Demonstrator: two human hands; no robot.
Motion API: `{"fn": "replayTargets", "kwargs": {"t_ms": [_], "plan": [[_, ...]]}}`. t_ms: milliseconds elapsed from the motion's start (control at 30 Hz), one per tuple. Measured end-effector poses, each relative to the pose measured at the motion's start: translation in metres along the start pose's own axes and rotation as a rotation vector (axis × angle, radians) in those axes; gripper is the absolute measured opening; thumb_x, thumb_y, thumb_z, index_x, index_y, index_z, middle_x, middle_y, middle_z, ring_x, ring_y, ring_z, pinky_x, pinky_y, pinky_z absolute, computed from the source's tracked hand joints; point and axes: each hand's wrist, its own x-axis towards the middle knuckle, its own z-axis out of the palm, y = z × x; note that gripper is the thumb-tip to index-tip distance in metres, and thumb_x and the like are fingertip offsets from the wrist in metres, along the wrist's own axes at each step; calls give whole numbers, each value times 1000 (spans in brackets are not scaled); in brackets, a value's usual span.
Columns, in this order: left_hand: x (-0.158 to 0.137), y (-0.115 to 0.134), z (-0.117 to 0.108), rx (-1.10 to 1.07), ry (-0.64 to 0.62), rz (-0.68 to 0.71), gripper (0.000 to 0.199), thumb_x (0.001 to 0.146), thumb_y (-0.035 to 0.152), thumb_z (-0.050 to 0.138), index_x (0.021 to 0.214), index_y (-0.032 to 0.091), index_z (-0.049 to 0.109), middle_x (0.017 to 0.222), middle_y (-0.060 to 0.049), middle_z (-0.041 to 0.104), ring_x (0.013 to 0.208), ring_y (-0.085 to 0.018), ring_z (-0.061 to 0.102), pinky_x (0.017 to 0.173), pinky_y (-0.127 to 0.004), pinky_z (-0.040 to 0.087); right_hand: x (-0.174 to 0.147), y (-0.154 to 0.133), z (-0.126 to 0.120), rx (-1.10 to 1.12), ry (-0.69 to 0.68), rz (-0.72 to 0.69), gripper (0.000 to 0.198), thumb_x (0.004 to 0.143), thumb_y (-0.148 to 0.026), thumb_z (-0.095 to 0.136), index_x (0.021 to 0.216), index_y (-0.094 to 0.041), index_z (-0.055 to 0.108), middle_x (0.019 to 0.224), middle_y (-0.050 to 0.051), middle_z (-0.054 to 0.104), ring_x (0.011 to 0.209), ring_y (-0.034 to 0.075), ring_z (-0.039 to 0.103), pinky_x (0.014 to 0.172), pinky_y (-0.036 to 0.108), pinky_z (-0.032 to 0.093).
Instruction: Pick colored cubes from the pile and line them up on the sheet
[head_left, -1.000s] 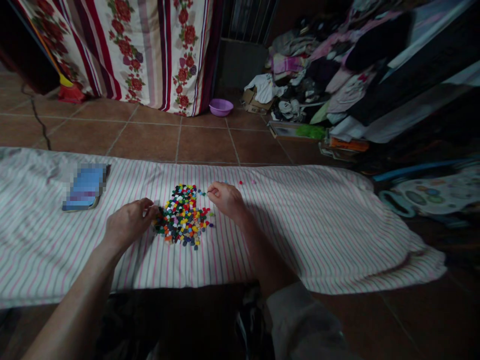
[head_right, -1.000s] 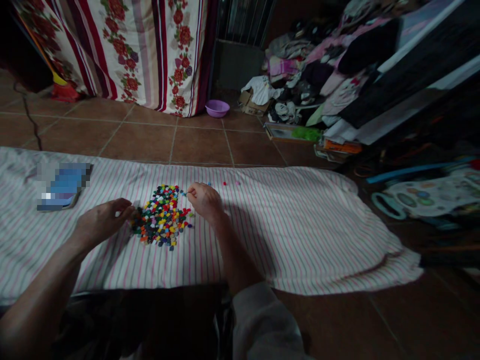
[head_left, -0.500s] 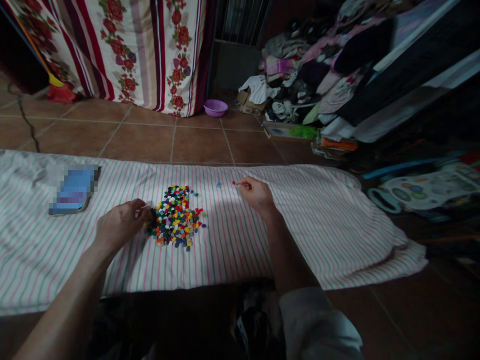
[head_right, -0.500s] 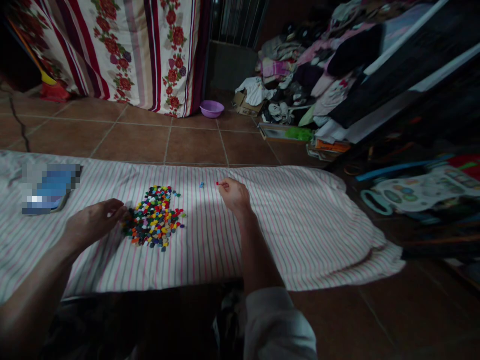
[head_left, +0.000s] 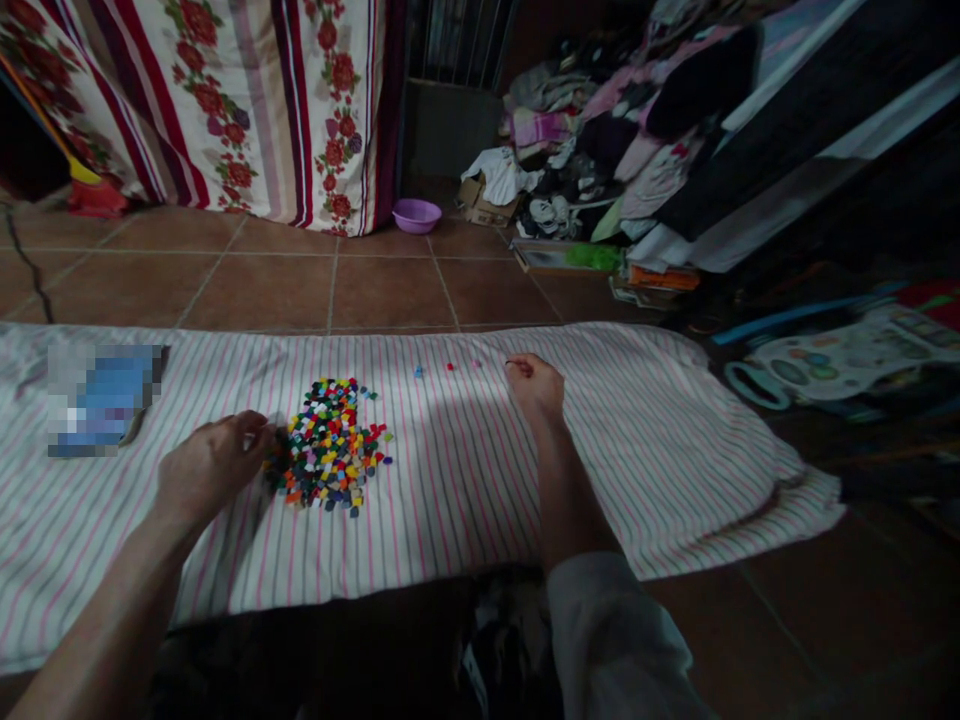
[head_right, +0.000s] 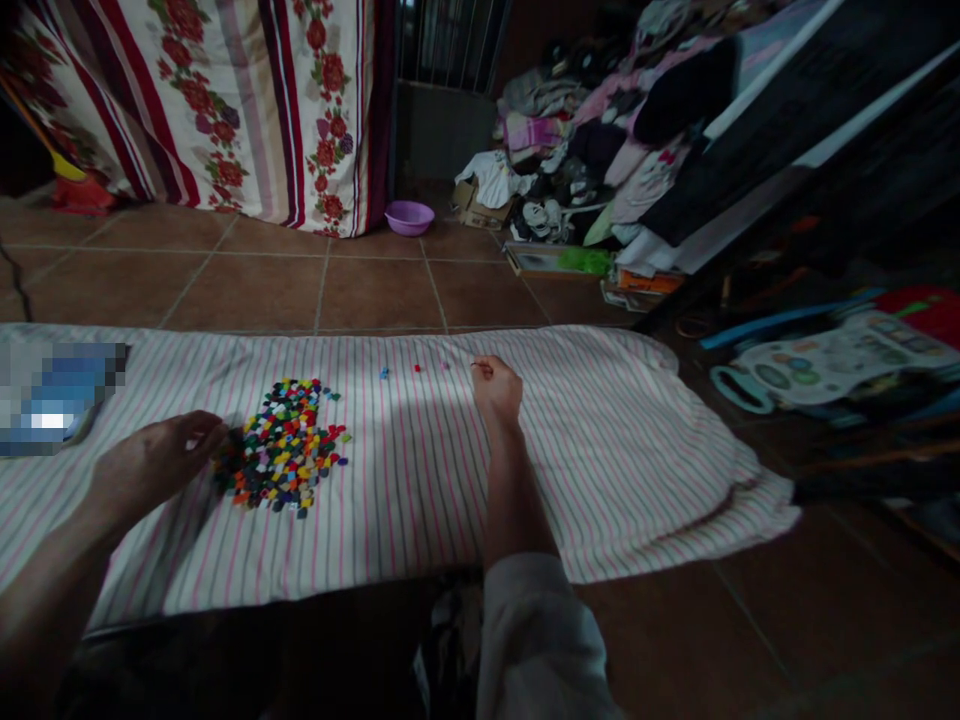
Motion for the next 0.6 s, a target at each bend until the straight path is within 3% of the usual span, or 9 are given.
{"fn": "replayTargets", "kwargs": {"t_ms": [267,600], "plan": [[4,3,-1,-10,-16,-17,40,91,42,34,108,19,62,101,-10,72,91,-28,67,70,-34,45,7,15,18,-89,-1,59,28,75,-28,52,92,-19,72,83,7,72,78,22,66,76,32,50],[6,0,5,40,8,6,38,91,44,32,106,22,60,108,-9,69,96,-28,65,77,-34,47,5,18,29,-140,28,7,26,78,-25,52,94,-17,70,91,10,68,81,22,61,80,34,47]]}}
